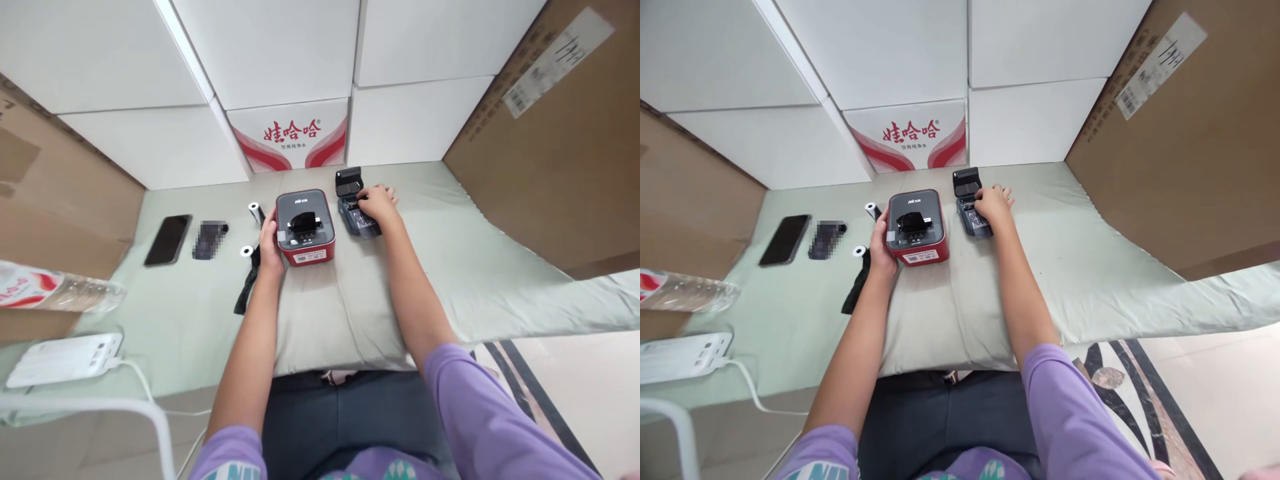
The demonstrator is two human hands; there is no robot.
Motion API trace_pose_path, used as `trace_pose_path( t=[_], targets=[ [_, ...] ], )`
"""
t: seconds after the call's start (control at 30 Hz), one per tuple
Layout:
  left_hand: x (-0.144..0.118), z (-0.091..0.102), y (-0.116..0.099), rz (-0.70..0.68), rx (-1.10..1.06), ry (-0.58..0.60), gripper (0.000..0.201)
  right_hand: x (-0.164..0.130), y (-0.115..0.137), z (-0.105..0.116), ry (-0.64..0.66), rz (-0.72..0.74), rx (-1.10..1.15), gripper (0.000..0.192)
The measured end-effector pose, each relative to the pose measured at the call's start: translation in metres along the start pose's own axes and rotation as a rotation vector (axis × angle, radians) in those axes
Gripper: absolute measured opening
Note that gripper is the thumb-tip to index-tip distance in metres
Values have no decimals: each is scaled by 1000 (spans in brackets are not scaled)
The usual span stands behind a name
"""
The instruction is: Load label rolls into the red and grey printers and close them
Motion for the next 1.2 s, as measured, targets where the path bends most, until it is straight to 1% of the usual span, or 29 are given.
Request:
trace_pose_path(
  t=[0.13, 0.23, 0.33, 0.43, 0.53, 0.63, 0.7, 0.77, 0.83, 0.9, 0.97, 1.03, 1.07, 1.1, 1.13, 1.2],
  targets=[
    [1, 0, 2, -2, 25, 13, 53, 6, 7, -5, 107, -47, -76, 38],
    [1, 0, 2, -2, 18, 3, 52, 18, 18, -6, 200, -40, -172, 40],
    [0, 0, 3, 6, 9, -10, 50, 27, 29, -2, 238, 12, -326, 39],
    [0, -1, 3, 7, 7, -12, 48, 29, 34, -1, 302, 127, -369, 35],
    [0, -2, 3, -13, -6, -8, 47, 27, 32, 0, 381, 255, -338, 38],
    [2, -1, 5, -18, -6, -6, 47, 28, 30, 10, 363, 334, -254, 36],
    [2, 0, 6, -14, 9, -8, 46, 26, 31, 21, 347, 365, -142, 28],
    [3, 1, 9, -4, 11, -14, 46, 20, 29, 39, 332, 357, 46, 24],
    [3, 1, 11, 6, -6, -15, 45, 11, 22, 62, 294, 317, 277, 25],
    [4, 1, 13, 10, -22, -13, 45, 3, 7, 88, 197, 266, 451, 26],
    [4, 1, 14, 16, -20, -16, 46, -1, -15, 110, 54, 200, 504, 26],
    [4, 1, 15, 24, -17, -21, 47, -2, -38, 120, -73, 136, 436, 28],
    [4, 1, 15, 28, -20, -23, 47, -2, -49, 118, -107, 115, 357, 28],
    [5, 1, 15, 32, -25, -24, 48, -2, -57, 112, -117, 106, 255, 29],
    [5, 0, 15, 34, -31, -27, 48, -1, -65, 102, -102, 103, 137, 29],
    [5, 0, 15, 33, -42, -36, 48, -3, -77, 74, -24, 108, -65, 29]
  ],
)
Point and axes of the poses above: each hand's wrist, its own x-axis towards the middle knuckle, its own z-axis out of the back of the hand, y = z × x, the point moved 7 cm from there along x, towards the middle knuckle, and after that the axes turned 6 degrees about -z, right-handed, at the moved point
